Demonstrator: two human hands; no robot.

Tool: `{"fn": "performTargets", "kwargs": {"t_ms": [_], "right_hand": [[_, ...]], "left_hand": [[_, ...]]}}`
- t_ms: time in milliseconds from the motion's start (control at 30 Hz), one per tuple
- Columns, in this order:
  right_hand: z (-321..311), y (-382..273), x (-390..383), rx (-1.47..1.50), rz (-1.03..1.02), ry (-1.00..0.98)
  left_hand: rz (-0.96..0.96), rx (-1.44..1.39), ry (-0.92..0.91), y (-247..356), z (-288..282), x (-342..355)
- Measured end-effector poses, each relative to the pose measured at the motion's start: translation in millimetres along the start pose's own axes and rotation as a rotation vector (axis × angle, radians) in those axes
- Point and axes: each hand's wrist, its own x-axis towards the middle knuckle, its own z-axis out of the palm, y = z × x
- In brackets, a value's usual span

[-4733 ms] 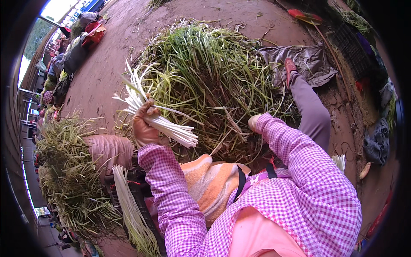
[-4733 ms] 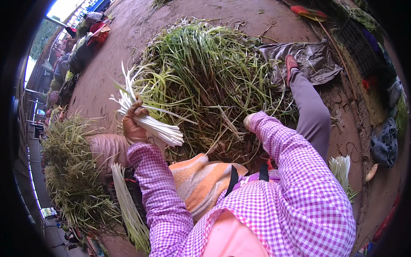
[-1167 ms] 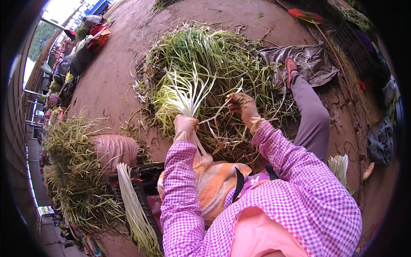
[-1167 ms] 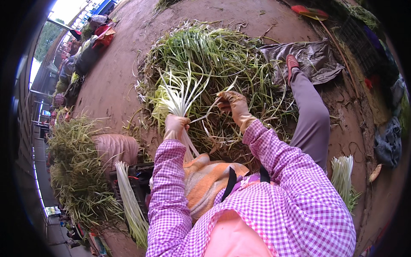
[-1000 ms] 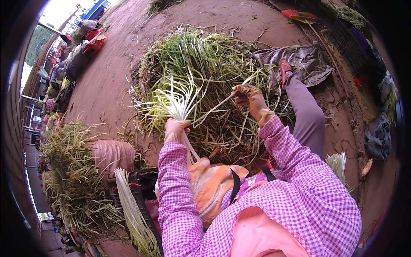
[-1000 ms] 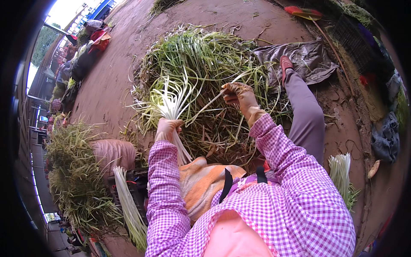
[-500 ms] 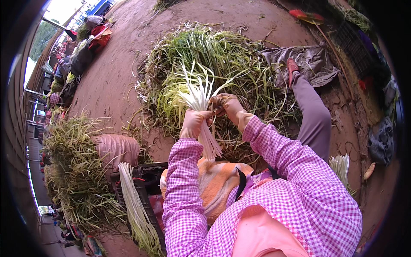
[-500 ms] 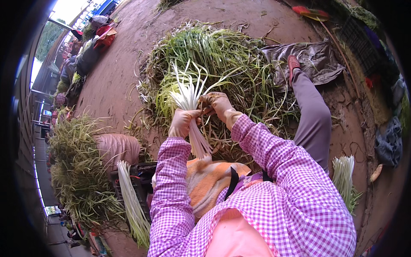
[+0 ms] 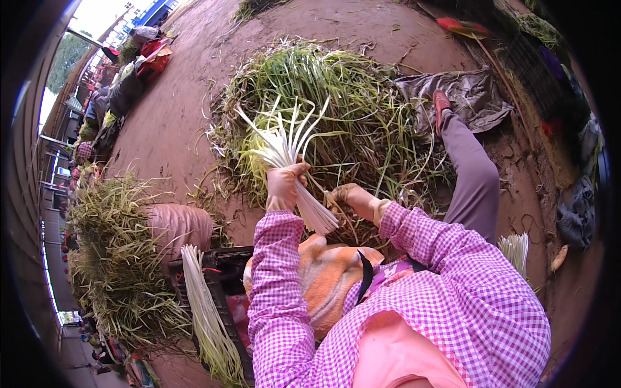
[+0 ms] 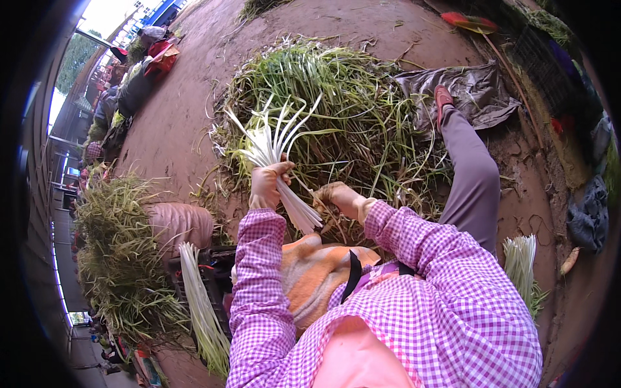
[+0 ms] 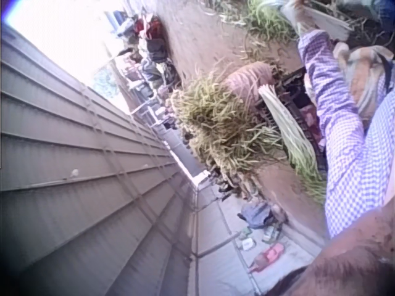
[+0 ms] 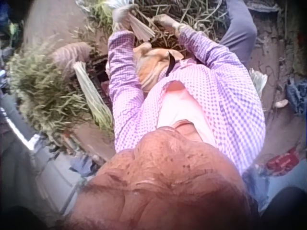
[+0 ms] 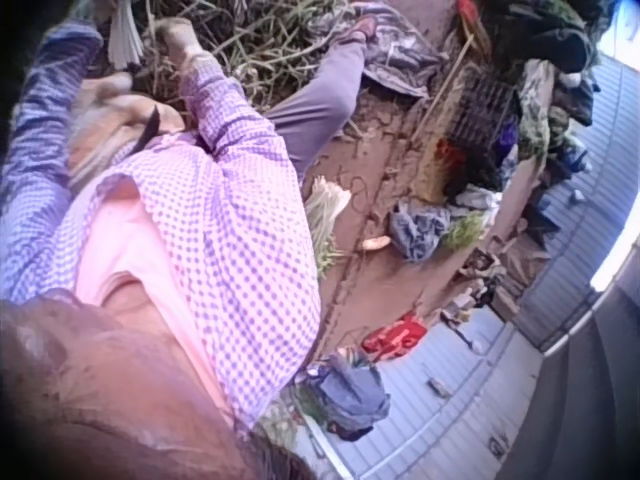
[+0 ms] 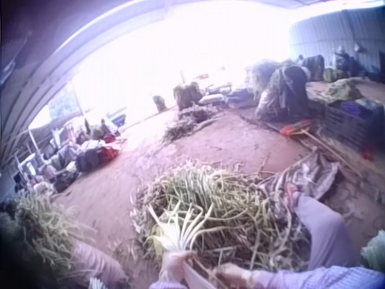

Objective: The person sits on the ground and repeatedly strips the outer layers from long, white plant stalks by hand. The removed material is discarded onto a pile, and the cleaned stalks are gathered into a bundle.

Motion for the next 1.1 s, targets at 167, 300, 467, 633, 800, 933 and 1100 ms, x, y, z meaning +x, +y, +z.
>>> {"fn": "performTargets", "kwargs": {"t_ms": [167,300,467,633,800,933,1100], "right_hand": [[-26.9,50.4,-12.6,-1.377,-0.275,0.099],[-87.4,103.7,-8.1,-1.832,0.082,-0.185],[-143.3,88.4,-10.7,-1.938,0.523,-0.156],[-89.5,17.1,-13.0,-1.018,-0.374,0.226],[-20.2,12.2,-8.4,-0.795,-0.398,-0.116],[-2.8,30.0,-6.6,-0.259,-0.324,0.02],[16.7,32.1,-4.9,-0.726,-0.727,0.087]], "left_hand": [[0.02,-0.1,0.085,10.7,-21.8,6.0],[0.133,-0.327,0.053,21.5,-40.0,4.3],[0.125,-0.388,0.033,24.8,-57.4,0.4],[0.074,-0.279,0.023,16.1,-53.8,4.4],[0.054,-0.416,-0.057,16.5,-44.8,5.7],[0.017,-0.314,-0.01,9.4,-38.2,-1.3],[-0.122,-0.234,-0.206,-11.9,-10.5,-2.5]]}}
